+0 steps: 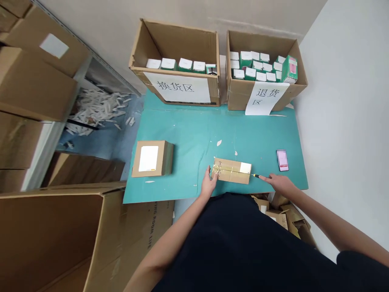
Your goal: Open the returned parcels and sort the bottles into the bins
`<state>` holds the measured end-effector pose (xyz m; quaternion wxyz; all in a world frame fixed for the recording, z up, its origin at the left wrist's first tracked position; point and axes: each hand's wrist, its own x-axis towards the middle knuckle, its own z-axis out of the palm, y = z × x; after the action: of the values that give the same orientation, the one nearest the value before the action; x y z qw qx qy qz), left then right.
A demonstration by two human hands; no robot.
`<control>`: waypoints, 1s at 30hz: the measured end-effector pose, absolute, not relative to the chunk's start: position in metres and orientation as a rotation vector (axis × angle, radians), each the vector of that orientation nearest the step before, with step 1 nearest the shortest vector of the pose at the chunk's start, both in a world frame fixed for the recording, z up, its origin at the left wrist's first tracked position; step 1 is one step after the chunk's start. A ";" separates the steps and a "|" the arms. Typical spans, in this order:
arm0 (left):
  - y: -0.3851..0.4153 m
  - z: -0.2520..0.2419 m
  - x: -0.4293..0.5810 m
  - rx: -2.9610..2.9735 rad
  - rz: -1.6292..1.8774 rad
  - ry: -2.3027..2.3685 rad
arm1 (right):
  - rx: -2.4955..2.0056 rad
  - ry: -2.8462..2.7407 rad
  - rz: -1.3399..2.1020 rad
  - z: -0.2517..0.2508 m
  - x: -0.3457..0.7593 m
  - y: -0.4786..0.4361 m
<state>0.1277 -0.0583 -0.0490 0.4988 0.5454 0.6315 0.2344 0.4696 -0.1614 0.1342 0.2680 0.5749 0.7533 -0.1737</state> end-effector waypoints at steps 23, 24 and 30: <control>0.038 0.006 0.174 2.700 -0.290 0.516 | 3.002 1.396 -1.580 0.065 0.418 -0.230; 0.034 0.004 0.172 2.723 -0.261 0.521 | 3.029 1.342 -1.626 0.062 0.415 -0.230; 0.021 -0.009 0.165 2.718 -0.084 0.620 | 3.181 1.042 -1.817 0.052 0.408 -0.230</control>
<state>0.1653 0.0211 -0.0092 0.1755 0.9594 0.2189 -0.0298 0.4080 -0.2295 0.0519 -0.3276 0.7891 0.2585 -0.4508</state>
